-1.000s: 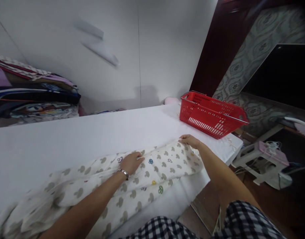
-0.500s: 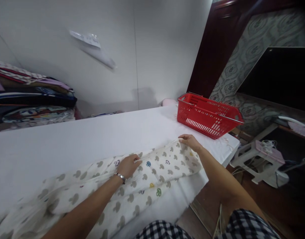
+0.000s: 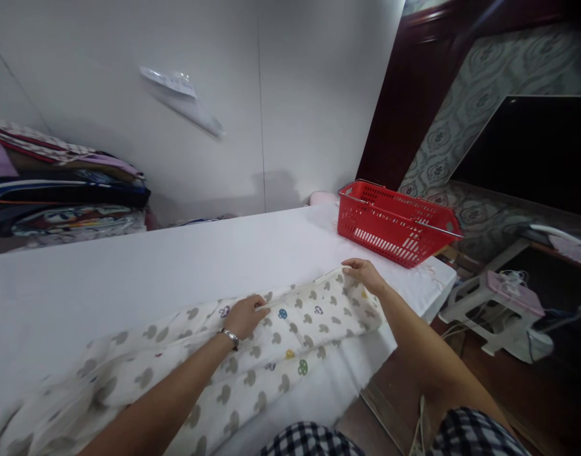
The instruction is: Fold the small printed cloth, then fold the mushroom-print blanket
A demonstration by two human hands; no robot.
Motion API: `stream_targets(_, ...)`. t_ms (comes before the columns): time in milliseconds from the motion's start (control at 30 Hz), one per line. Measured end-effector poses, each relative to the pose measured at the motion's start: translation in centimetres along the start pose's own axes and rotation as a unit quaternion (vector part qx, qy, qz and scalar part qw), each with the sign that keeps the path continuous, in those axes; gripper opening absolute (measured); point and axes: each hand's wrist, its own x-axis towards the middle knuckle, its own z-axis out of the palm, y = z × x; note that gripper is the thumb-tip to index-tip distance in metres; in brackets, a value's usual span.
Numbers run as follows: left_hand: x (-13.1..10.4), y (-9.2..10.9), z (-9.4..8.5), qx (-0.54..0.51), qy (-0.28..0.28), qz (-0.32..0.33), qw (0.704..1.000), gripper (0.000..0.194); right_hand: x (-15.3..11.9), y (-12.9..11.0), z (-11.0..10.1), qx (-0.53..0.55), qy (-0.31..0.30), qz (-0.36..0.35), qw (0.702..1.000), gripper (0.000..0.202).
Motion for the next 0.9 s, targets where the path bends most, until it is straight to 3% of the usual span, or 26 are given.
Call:
stream_targets(300, 0.3, -0.1, 0.2, 0.009, -0.006, 0.002, 1.000, 0.013, -0.2, -0.6, -0.1, 0.046, -0.085, 0.053, 0.994, 0.043)
stream_targets(567, 0.6, -0.7, 0.5, 0.004, -0.008, 0.013, 1.000, 0.015, 0.4, 0.2, 0.6, 0.047, -0.063, 0.073, 0.994, 0.038)
stream_targets(900, 0.6, -0.4, 0.3, 0.008, -0.022, 0.009, 1.000, 0.016, 1.5, 0.4, 0.8, 0.075, -0.027, 0.046, 0.996, 0.033)
